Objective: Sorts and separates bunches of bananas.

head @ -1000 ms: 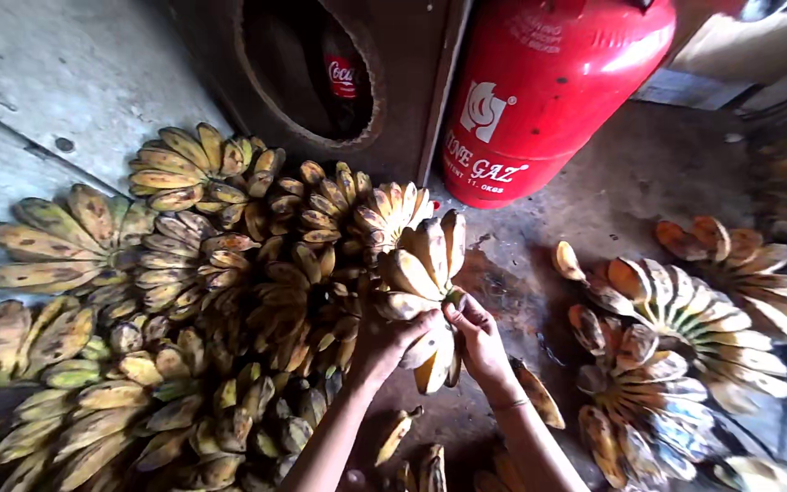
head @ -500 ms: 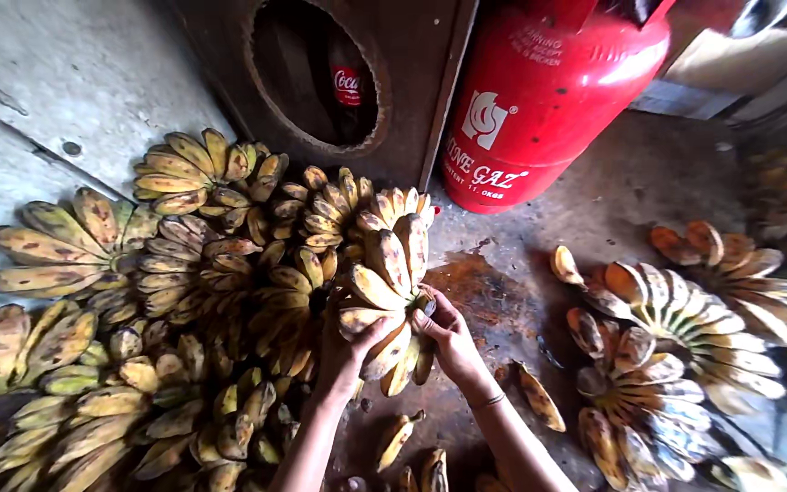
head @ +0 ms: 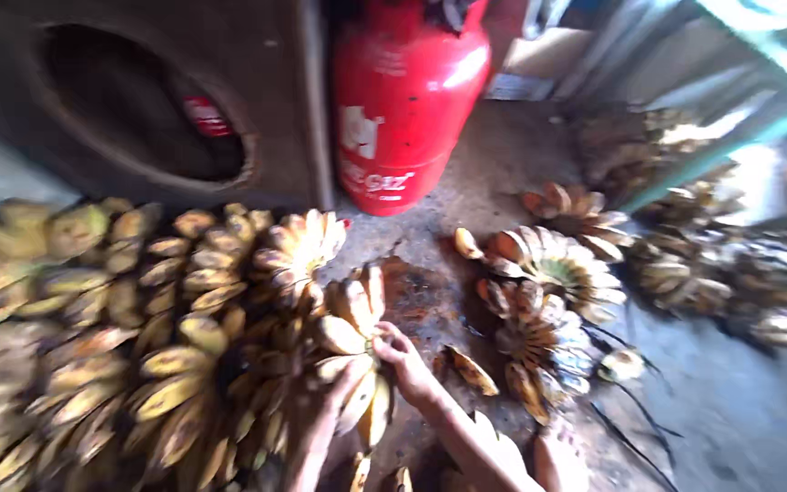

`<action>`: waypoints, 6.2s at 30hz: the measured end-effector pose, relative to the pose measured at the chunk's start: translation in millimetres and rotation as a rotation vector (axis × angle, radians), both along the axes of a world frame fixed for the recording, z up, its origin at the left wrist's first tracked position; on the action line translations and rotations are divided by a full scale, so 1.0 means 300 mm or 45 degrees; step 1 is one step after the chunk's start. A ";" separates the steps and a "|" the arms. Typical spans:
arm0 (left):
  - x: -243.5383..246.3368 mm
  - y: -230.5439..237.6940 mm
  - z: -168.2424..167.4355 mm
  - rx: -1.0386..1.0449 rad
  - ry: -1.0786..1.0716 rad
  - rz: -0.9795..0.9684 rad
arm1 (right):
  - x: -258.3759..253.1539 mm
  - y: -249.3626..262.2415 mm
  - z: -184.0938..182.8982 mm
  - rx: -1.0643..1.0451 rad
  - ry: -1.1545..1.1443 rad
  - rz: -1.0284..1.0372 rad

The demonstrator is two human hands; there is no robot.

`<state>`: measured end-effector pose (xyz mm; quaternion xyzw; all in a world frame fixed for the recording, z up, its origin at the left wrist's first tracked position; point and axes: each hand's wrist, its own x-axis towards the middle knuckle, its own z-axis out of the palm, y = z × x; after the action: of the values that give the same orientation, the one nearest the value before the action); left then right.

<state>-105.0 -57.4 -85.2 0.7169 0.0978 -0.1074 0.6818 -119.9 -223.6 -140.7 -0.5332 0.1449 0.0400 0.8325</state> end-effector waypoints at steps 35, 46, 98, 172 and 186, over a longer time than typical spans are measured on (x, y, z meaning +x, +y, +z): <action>-0.025 0.048 0.098 0.408 -0.501 -0.074 | 0.030 0.077 0.015 0.418 -0.151 0.099; -0.018 0.094 0.083 0.551 -0.590 -0.127 | -0.001 0.127 -0.036 0.563 -0.147 0.118; 0.663 0.113 0.253 1.256 -0.922 -0.314 | 0.150 -0.134 0.199 -1.149 -0.067 1.288; 0.021 -0.003 -0.137 -1.057 0.584 0.104 | 0.210 -0.187 -0.001 -1.135 -0.132 0.196; 0.072 0.083 -0.061 -0.221 0.414 -0.438 | 0.148 -0.062 0.129 -0.336 0.201 0.730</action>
<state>-83.3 -32.5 -103.6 0.6351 0.0730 -0.3439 0.6878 -75.4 -242.3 -102.1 -0.6507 0.0570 0.2949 0.6974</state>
